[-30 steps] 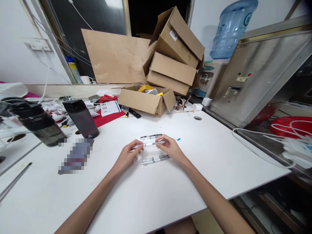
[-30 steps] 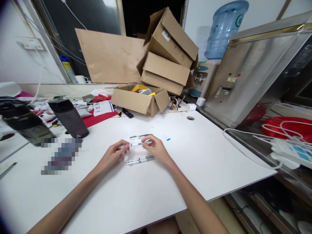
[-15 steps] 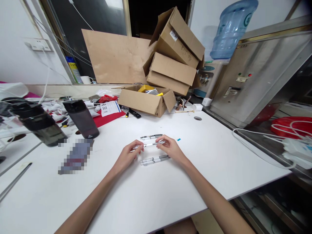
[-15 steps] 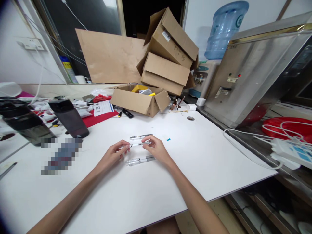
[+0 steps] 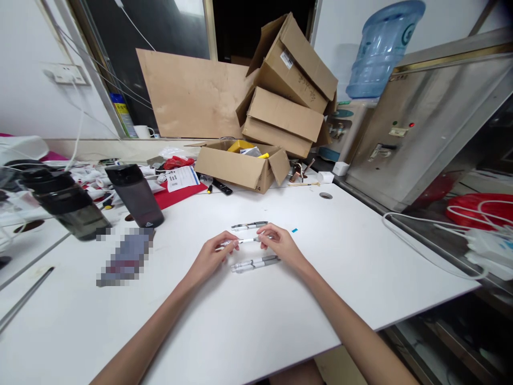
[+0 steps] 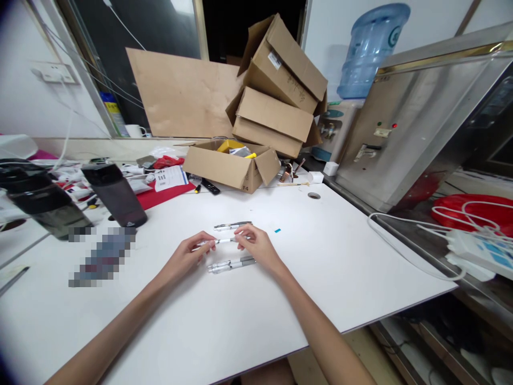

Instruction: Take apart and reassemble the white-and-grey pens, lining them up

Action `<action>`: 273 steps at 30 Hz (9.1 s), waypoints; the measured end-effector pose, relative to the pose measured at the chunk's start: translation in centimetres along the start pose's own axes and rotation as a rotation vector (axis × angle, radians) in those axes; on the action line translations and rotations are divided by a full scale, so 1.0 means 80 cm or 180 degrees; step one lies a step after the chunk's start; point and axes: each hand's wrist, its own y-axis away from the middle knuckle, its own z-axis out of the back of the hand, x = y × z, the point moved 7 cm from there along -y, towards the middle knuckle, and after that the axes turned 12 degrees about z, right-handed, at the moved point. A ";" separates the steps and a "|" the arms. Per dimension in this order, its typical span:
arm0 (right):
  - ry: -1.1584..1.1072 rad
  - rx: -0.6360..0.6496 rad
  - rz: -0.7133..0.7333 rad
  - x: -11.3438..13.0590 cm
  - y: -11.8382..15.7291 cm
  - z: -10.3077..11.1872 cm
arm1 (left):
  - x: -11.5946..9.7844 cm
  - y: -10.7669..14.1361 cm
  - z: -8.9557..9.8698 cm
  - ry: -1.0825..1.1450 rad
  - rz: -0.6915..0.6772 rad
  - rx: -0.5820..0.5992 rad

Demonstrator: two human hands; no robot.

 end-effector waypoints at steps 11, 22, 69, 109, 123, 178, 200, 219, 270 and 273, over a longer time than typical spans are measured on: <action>0.0263 0.0101 -0.0007 -0.001 0.000 0.004 | 0.003 -0.001 0.004 0.0085 0.0063 -0.0086; 0.0248 0.0243 -0.0177 0.002 0.003 0.000 | 0.002 0.000 0.002 0.0094 0.0030 0.0004; -0.0038 0.1000 -0.0042 0.023 0.018 -0.054 | -0.009 0.003 -0.003 0.0973 -0.0109 0.0011; -0.2161 -0.1595 0.0301 0.032 -0.016 0.067 | 0.035 -0.007 -0.007 -0.1305 -0.0173 0.0224; -0.2232 -0.1543 0.0283 0.034 -0.015 0.063 | 0.025 -0.002 -0.009 -0.1484 -0.0224 0.0192; 0.0449 -0.0583 0.0732 0.049 -0.005 0.031 | 0.004 0.007 -0.010 -0.1237 -0.0293 -0.0040; 0.1346 0.0153 0.0559 0.044 0.004 0.006 | -0.003 0.000 0.005 0.0351 -0.0298 -0.0156; 0.0955 0.0417 0.0109 0.014 0.001 0.031 | 0.003 -0.001 0.009 -0.0628 -0.0109 0.0077; 0.1130 -0.0404 -0.0702 -0.064 0.003 0.050 | 0.062 -0.029 -0.003 0.1707 0.0876 0.0038; 0.0792 -0.0709 -0.0604 -0.066 0.000 0.056 | 0.056 -0.025 0.002 0.1699 0.0728 -0.0140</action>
